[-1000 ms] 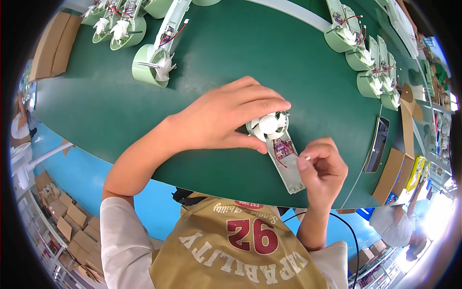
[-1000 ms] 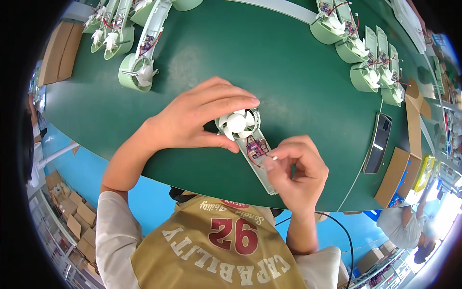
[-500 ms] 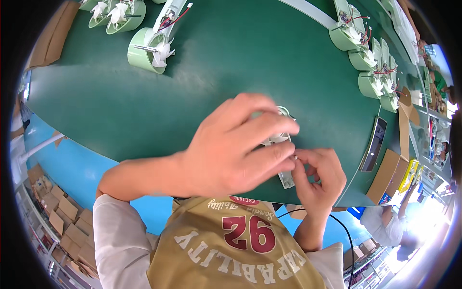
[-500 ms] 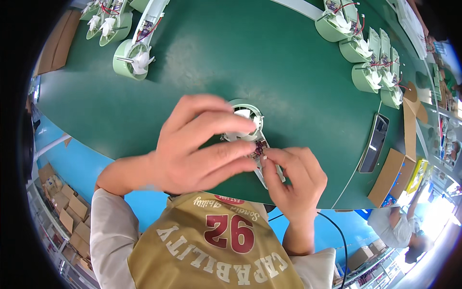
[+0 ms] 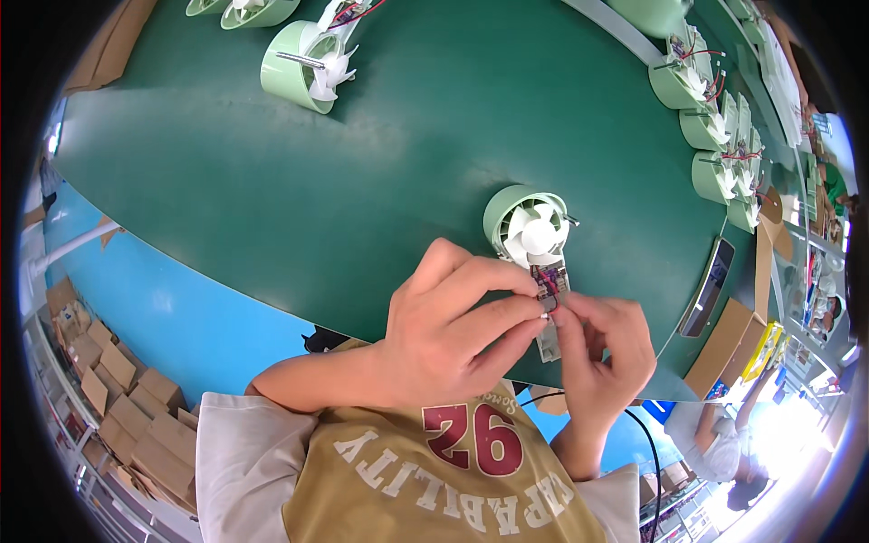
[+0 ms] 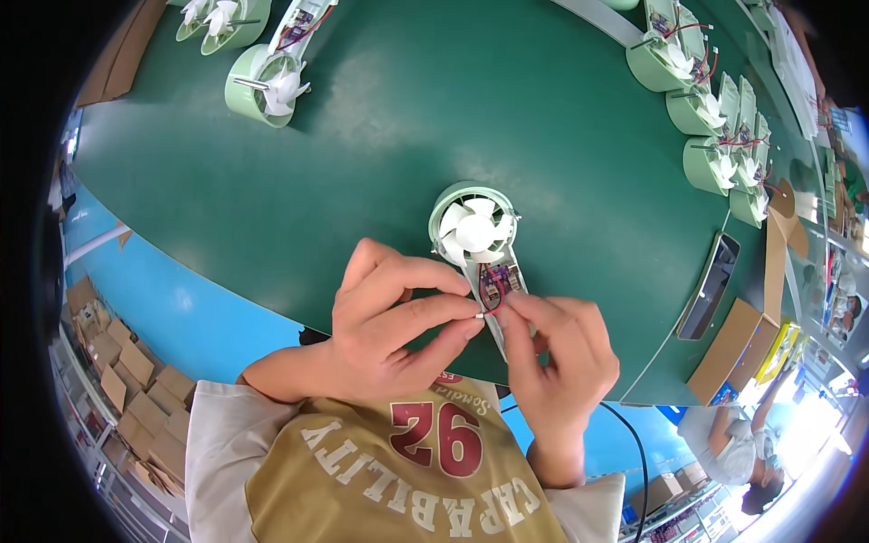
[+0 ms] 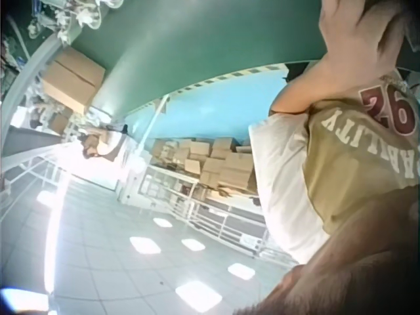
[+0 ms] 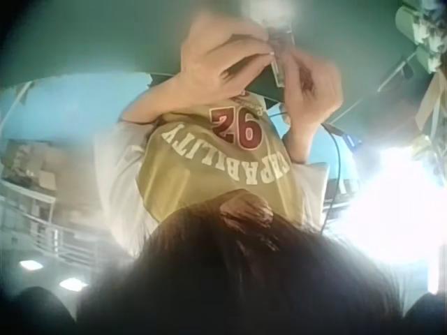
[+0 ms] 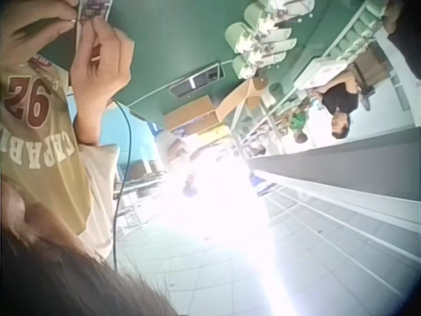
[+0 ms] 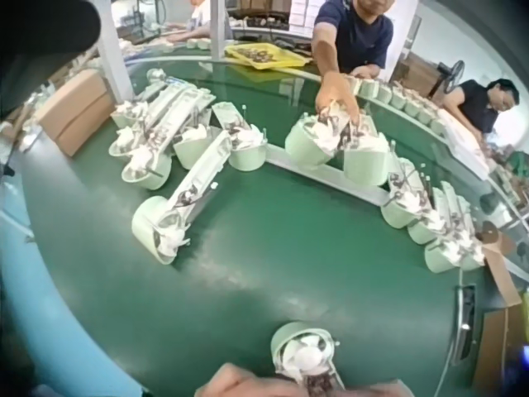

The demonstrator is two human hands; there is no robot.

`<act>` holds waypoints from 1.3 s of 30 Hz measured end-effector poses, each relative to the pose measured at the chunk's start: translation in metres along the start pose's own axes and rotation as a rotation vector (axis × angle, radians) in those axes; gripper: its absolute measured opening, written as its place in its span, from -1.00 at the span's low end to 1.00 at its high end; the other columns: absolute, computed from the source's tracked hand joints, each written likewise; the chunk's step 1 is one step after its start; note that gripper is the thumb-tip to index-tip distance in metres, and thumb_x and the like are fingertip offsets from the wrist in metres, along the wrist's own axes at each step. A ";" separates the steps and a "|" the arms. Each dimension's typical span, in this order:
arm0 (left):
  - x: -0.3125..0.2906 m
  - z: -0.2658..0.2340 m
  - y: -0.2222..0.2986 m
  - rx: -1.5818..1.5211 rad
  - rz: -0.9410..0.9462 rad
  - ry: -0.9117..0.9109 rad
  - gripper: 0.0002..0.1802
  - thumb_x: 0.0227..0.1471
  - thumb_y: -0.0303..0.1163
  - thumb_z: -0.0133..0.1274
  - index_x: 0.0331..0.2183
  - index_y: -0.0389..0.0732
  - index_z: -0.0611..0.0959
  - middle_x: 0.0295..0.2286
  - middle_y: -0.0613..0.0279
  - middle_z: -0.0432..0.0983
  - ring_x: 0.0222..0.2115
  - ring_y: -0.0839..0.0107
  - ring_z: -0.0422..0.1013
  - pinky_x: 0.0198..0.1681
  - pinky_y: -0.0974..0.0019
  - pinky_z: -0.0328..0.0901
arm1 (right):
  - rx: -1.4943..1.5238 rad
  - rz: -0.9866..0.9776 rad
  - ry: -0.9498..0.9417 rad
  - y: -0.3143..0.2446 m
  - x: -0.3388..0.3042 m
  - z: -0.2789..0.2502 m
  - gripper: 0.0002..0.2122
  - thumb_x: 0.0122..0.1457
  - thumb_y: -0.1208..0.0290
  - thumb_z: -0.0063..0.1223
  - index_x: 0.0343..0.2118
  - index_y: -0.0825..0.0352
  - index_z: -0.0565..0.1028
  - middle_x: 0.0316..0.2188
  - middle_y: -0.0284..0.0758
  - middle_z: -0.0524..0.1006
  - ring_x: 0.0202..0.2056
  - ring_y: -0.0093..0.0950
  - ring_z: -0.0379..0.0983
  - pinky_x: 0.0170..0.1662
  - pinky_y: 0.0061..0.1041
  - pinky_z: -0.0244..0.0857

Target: Assemble handheld electric fans by installing batteries, circuit boards, and housing components.

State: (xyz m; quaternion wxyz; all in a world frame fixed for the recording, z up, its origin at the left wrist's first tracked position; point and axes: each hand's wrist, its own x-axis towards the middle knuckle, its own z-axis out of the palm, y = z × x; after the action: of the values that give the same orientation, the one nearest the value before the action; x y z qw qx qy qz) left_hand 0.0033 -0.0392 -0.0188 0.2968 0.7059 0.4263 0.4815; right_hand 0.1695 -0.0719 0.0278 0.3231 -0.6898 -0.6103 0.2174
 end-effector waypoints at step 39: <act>-0.029 0.020 -0.013 0.410 0.261 -0.209 -0.72 0.01 -0.42 0.12 -0.17 -0.11 0.72 0.01 0.23 0.51 0.00 0.28 0.33 -0.05 0.23 0.43 | 0.095 -0.242 -0.138 0.061 0.021 -0.005 -0.86 0.00 0.73 0.33 -0.35 0.44 0.64 -0.44 -0.39 0.55 -0.61 -0.79 0.26 -0.62 -0.73 0.05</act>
State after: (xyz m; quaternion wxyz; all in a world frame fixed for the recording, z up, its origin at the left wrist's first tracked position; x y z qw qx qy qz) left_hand 0.0126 -0.0586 -0.0489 0.1255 0.8463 0.3871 0.3437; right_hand 0.2193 -0.0547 -0.0097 0.3366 -0.5785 -0.6988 0.2524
